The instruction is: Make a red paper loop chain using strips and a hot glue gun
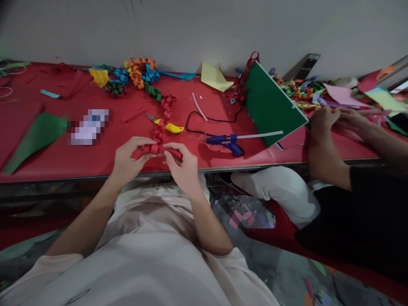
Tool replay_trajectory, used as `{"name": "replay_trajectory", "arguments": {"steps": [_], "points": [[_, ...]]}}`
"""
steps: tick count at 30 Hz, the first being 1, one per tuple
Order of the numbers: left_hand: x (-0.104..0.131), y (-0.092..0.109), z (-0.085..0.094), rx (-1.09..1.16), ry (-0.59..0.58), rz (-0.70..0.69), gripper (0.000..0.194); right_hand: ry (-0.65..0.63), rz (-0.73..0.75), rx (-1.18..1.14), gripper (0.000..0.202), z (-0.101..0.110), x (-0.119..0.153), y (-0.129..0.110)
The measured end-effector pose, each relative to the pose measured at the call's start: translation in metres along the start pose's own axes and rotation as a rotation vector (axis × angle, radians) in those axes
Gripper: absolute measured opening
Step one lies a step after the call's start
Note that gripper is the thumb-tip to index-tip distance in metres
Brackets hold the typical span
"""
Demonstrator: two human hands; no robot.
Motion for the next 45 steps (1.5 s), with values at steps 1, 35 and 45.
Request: {"name": "replay_trajectory", "arguments": {"steps": [1,35,45], "points": [[0.002,-0.003,0.000,0.014,0.004,0.040,0.030,-0.045,0.012,0.012,0.023,-0.002,0.001,-0.001],[0.024,-0.026,-0.001,0.366,0.258,0.356,0.030,0.199,0.127,-0.013,0.025,0.001,-0.005,0.014],[0.023,-0.019,-0.001,0.318,0.252,0.330,0.040,0.060,0.598,0.332,0.031,-0.018,0.013,-0.029]]}}
Point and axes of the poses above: each hand's wrist, its own x-axis away from the middle knuckle, its own z-axis out of the back of the hand, y = z × x, the point moved 9 cm from there along -x, towards the middle knuckle, and after that the axes turned 12 degrees about y, right-handed, at the moved point
